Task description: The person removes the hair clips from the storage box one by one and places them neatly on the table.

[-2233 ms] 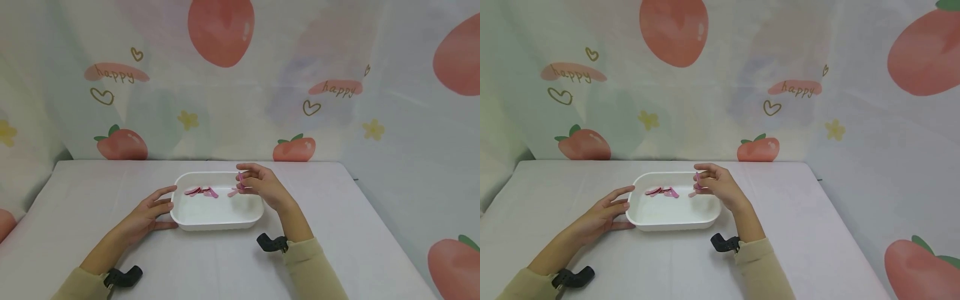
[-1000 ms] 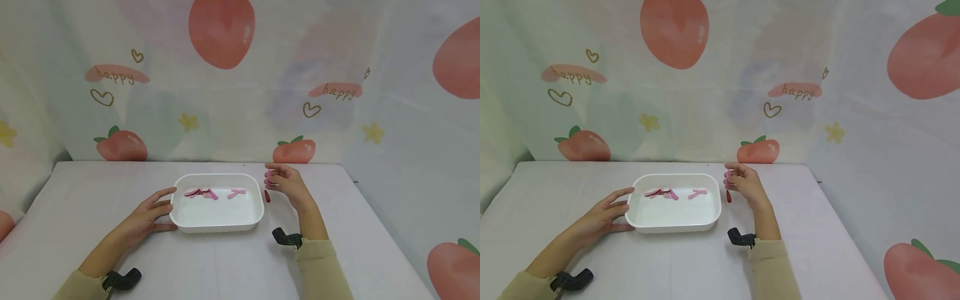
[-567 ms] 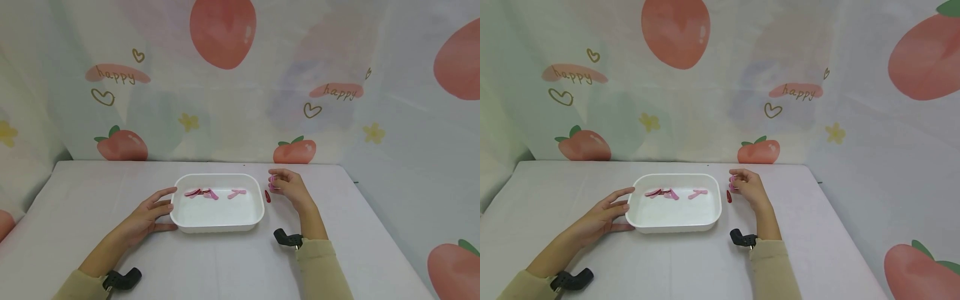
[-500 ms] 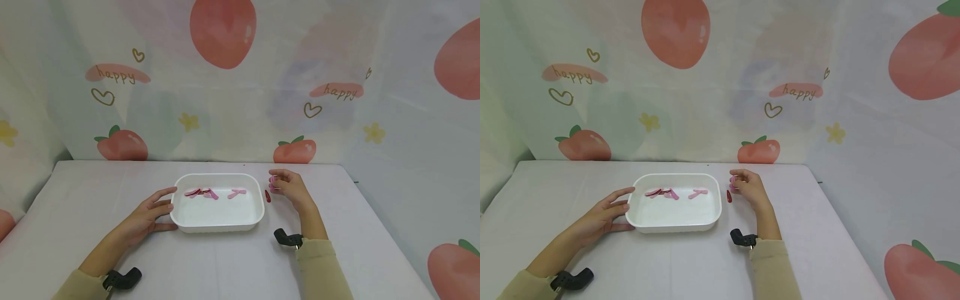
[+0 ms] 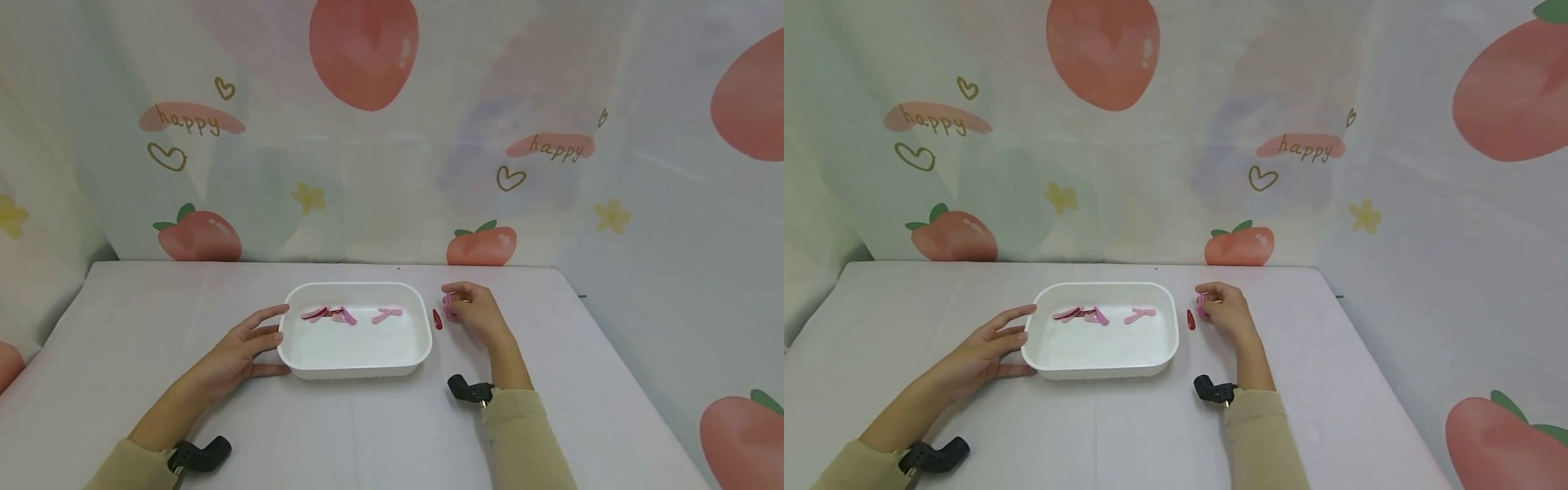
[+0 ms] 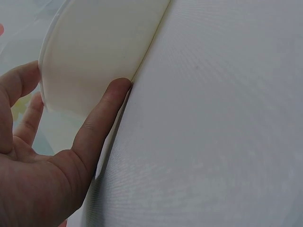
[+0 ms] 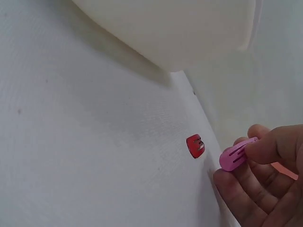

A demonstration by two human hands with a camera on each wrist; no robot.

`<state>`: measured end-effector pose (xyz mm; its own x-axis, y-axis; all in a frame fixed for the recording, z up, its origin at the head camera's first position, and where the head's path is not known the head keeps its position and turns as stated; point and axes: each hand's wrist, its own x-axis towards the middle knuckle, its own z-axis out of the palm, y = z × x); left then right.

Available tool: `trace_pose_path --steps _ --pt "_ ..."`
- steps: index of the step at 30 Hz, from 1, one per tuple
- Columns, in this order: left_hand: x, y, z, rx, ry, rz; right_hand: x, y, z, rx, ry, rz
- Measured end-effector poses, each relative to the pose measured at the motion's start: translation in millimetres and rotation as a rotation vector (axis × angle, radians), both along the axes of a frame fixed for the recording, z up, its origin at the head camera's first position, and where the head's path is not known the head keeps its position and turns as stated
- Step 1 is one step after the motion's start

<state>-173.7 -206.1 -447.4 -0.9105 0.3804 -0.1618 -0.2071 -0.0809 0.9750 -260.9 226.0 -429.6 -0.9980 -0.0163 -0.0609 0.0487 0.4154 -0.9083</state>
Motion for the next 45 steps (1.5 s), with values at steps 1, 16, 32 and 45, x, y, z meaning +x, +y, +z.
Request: trace_pose_path --steps 1,16,32,45 --pt "0.0 -0.1 -0.1 0.002 0.004 -0.003 -0.5 0.1 -0.9 0.013 0.002 0.002" --pt "1.2 1.0 2.9 -0.006 0.007 -0.011 0.4 -1.3 0.3 0.195 -0.012 0.023" --pt "1.9 2.8 4.9 -0.003 0.0 -0.003 2.9 -5.6 5.4 0.303 0.023 0.02" --pt "1.0 2.2 3.7 0.003 -0.002 -0.009 3.7 -11.5 19.7 0.039 -0.015 0.065"
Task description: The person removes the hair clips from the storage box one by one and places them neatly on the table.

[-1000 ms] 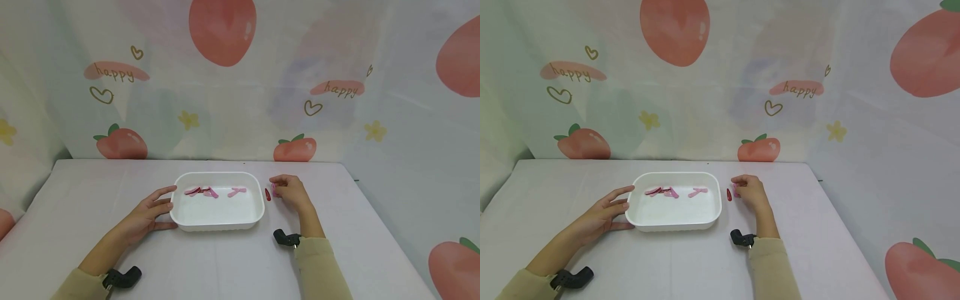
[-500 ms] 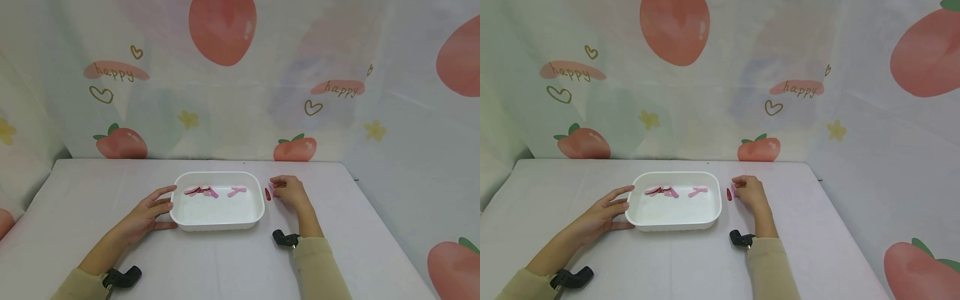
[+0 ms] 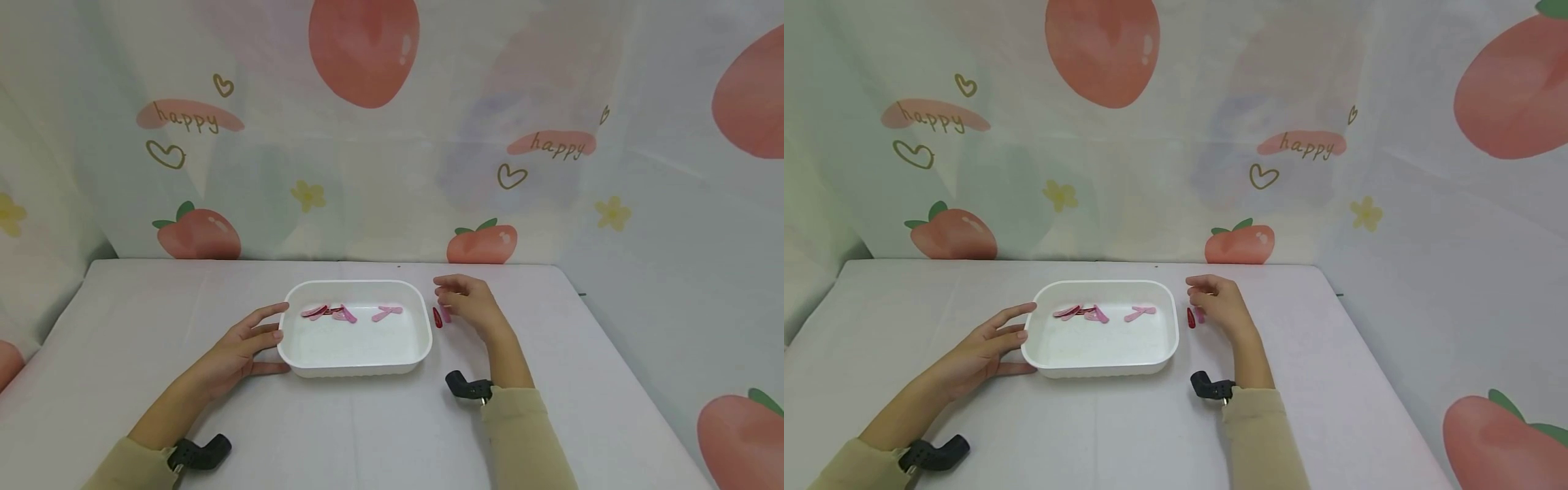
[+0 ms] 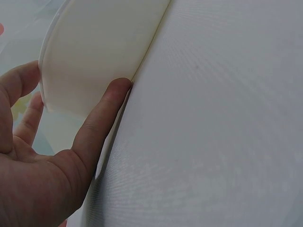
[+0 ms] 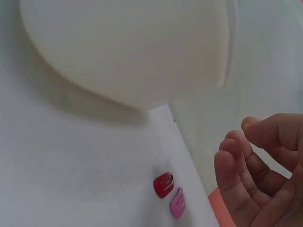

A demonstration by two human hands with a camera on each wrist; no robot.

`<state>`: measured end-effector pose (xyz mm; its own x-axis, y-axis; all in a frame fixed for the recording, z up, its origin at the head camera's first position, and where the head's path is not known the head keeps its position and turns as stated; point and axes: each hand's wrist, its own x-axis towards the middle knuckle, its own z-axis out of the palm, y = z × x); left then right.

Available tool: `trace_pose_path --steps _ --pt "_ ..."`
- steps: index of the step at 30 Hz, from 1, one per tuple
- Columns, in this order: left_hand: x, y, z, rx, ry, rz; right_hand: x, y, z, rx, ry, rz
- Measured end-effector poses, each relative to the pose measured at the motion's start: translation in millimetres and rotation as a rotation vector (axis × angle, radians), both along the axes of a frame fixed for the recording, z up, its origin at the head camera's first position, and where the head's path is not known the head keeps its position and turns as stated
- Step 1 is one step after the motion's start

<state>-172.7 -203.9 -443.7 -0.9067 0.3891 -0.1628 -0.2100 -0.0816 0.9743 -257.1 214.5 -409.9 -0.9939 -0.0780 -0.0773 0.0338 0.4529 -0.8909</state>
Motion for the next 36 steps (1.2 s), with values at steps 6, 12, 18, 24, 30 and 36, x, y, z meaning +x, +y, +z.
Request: trace_pose_path --steps 6,12,18,24,30,36 --pt "-0.3 -0.5 -0.2 -0.008 -0.006 0.005 4.8 -10.2 17.2 -0.133 0.019 0.055" --pt "-0.9 -0.6 0.2 -0.015 -0.003 0.008 12.9 -29.1 28.7 -0.143 0.058 0.13" --pt "-1.4 -0.2 0.0 -0.017 -0.003 0.006 19.9 -52.8 30.4 -0.119 0.056 0.171" --pt "-1.5 -0.7 -1.3 -0.006 -0.006 0.004 26.0 -73.3 24.3 -0.035 0.134 0.195" --pt "-2.5 -1.6 -3.1 0.002 -0.008 0.002 31.9 -92.1 14.7 0.216 0.283 0.184" --pt "-2.7 -1.5 -3.5 0.005 -0.01 0.005 36.8 -106.6 3.3 0.601 0.428 0.223"
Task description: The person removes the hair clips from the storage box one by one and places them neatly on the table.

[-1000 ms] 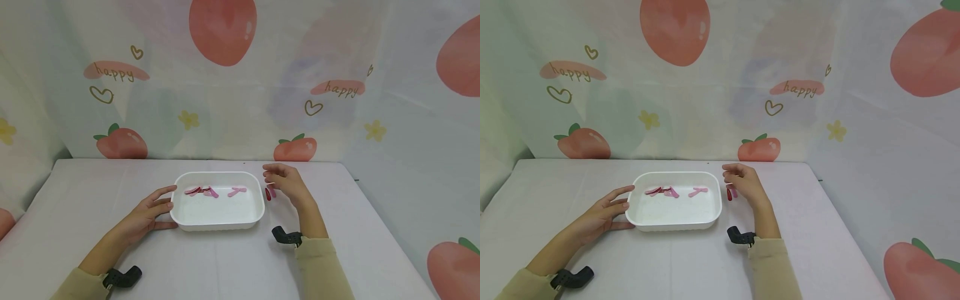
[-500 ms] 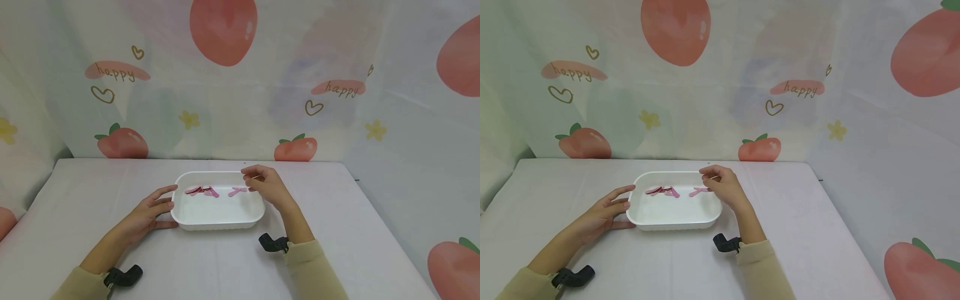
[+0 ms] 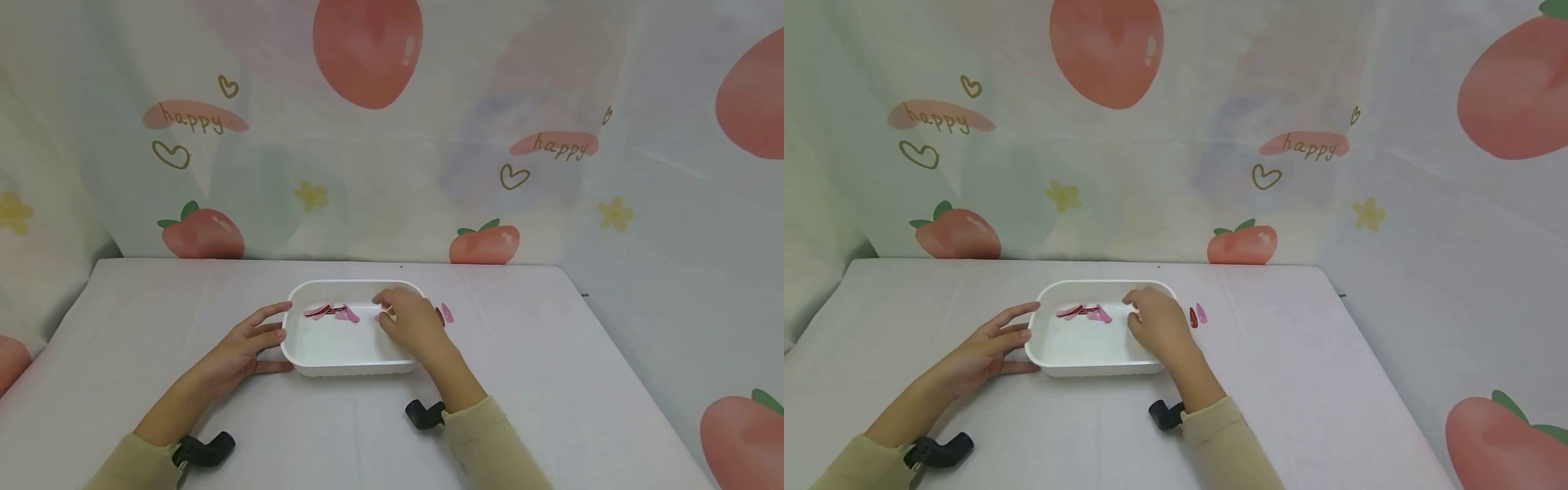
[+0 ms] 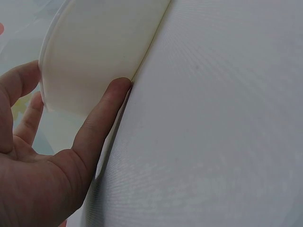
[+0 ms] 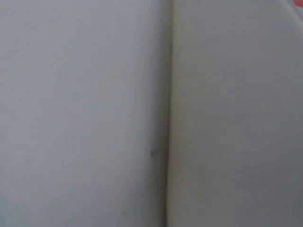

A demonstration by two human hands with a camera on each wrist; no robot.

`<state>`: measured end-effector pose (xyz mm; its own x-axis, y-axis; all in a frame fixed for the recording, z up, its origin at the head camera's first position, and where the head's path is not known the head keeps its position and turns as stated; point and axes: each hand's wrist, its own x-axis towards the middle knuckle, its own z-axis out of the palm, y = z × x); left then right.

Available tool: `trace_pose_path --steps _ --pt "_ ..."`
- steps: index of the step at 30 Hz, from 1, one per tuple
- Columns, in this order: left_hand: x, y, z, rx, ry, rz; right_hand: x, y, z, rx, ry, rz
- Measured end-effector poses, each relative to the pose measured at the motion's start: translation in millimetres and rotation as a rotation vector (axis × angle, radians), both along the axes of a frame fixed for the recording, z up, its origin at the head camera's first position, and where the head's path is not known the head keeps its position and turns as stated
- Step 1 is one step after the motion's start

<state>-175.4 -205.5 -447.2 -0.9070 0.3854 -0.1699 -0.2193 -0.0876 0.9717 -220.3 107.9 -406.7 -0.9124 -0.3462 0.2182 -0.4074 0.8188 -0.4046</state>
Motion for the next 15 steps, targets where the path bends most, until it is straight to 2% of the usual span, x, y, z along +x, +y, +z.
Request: trace_pose_path --steps 4,7,10,15 --pt "0.5 0.0 -0.1 0.004 0.001 -0.001 2.3 -3.8 -4.1 0.222 -0.004 0.019" --pt "0.7 -0.2 -0.1 0.003 0.003 -0.002 3.9 -4.4 -4.4 0.298 -0.028 0.043" --pt "0.2 -0.2 -0.2 0.004 0.001 -0.001 4.4 -4.4 -4.5 0.318 -0.04 0.063" --pt "0.3 -0.3 0.3 0.001 0.0 0.003 3.8 -4.0 -4.8 0.288 -0.056 0.084"
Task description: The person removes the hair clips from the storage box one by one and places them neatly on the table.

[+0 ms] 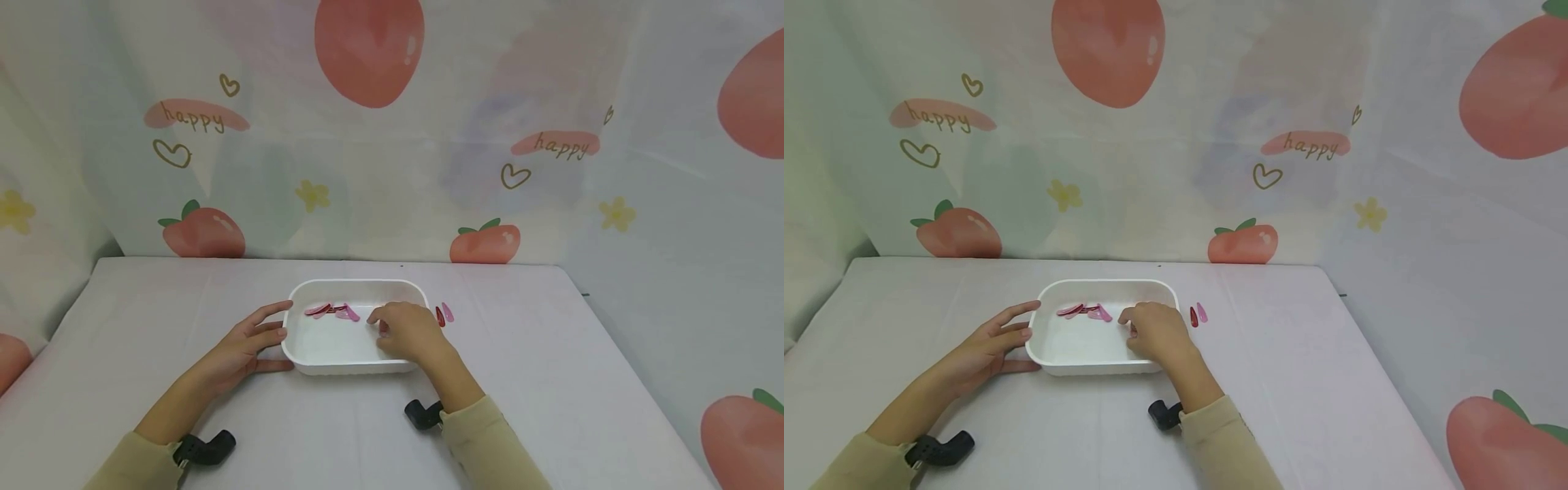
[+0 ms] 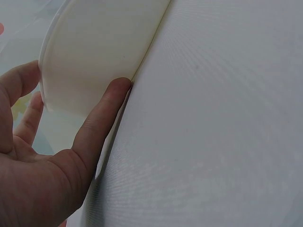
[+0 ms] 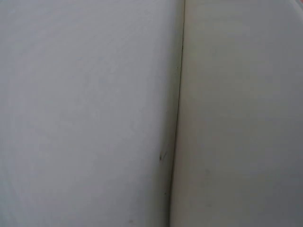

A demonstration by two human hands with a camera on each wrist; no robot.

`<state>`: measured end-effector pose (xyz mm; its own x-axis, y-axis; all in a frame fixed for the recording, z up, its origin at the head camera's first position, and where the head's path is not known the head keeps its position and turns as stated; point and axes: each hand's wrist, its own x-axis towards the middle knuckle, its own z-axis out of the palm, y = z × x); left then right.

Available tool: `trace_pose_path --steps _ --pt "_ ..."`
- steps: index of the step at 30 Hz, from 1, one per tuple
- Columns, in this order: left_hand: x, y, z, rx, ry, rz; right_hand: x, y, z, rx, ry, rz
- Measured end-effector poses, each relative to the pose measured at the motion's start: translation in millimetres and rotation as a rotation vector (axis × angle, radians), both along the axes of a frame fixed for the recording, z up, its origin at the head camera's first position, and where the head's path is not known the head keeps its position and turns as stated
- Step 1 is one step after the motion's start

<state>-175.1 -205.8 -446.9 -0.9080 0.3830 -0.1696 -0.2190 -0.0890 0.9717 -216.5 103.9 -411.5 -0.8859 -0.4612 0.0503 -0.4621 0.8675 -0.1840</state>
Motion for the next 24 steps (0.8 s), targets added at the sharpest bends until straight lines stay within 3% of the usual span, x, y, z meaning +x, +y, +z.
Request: trace_pose_path --steps 8,18,24 --pt "0.4 0.0 0.5 0.003 0.007 0.001 0.9 0.3 -1.7 -0.032 0.023 0.012" --pt "0.7 -0.5 1.1 0.003 -0.001 -0.005 1.7 -0.3 0.1 0.017 -0.006 -0.001" --pt "1.0 -0.4 0.9 0.006 0.0 -0.003 0.3 0.5 -1.9 0.022 0.019 0.013"
